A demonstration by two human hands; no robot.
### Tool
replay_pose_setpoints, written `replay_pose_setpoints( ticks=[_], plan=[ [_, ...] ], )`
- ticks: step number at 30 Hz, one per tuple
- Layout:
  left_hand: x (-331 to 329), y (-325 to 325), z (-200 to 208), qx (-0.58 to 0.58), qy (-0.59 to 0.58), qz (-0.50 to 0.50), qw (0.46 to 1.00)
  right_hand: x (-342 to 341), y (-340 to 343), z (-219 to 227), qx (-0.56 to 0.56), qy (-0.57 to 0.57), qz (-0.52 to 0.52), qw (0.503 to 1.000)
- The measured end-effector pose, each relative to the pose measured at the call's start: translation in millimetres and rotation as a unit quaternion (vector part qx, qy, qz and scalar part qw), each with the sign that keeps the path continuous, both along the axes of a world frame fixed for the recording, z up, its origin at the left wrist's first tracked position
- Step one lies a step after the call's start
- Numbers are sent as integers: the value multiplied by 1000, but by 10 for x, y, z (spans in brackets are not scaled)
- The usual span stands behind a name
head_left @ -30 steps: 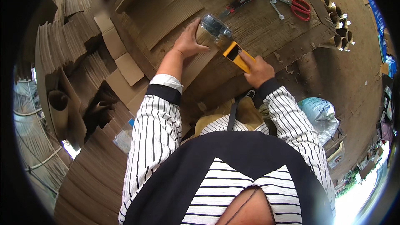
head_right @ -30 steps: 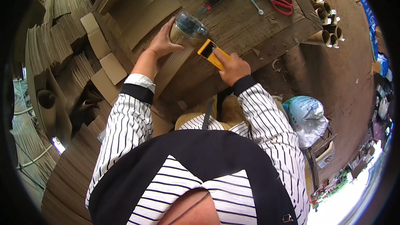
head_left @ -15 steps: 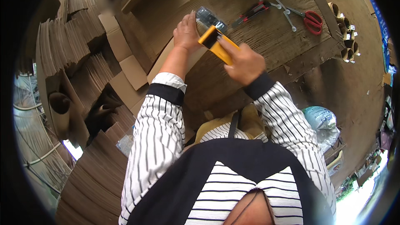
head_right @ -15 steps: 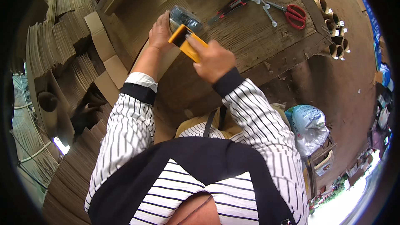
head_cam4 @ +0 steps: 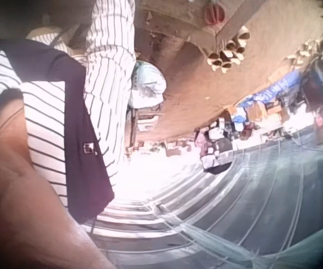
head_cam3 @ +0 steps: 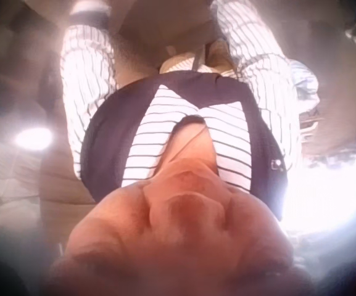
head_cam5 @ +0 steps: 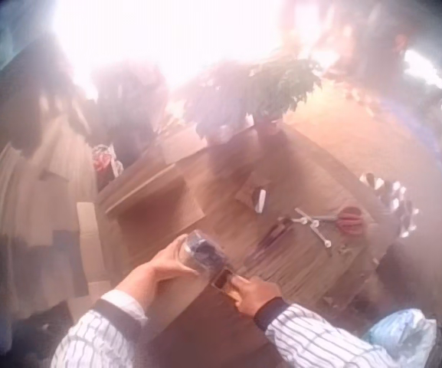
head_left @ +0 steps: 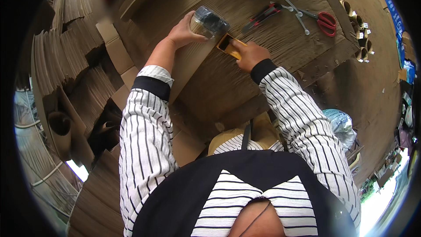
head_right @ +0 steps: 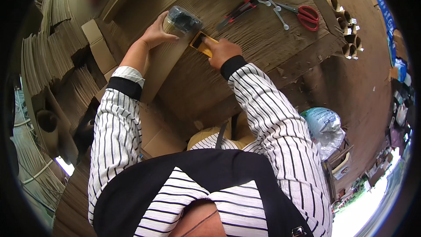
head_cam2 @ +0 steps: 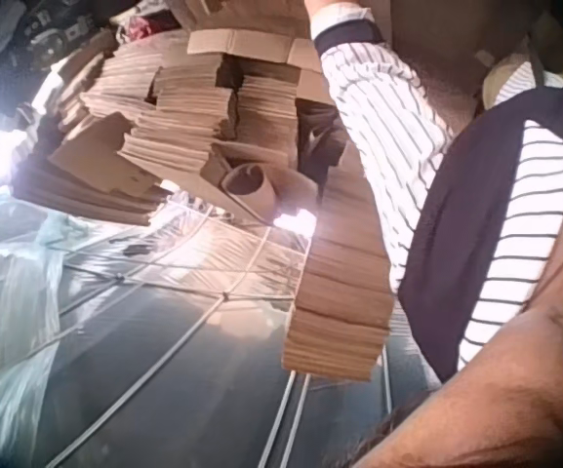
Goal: The person rolls sheets of corrugated cardboard into cylindrical tubes and secures them with clear tape using a handheld dispenser. They then trim the edges of the tubes with scissors and place the finished tubes upright on the floor.
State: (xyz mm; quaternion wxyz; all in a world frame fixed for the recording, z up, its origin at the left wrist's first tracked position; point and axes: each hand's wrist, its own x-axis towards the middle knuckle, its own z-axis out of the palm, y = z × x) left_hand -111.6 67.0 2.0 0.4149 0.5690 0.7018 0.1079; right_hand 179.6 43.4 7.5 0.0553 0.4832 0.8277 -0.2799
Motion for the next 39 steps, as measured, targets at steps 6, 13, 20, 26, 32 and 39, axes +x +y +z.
replay_pose_setpoints(
  ticks=[6,13,20,26,32,39],
  plan=[
    [406,-454,-353,-117,-331,63,934,896,-548,-5,89,127,-6,988],
    [1284,-950,-312,-137,-240,-72,958,1865,-1365,219,75,130,-34,988],
    [1526,-1286,151,108,270,-10,957,800,-855,600,71,183,-35,980],
    [1484,-1150,187,-6,220,57,974,1379,-903,1295,47,158,14,986],
    [1183,-1087,127,-4,81,58,995,1922,-1177,676,59,104,1,993],
    [241,-849,-187,-79,-190,127,970,981,-719,-95,70,137,22,988]
  ],
)
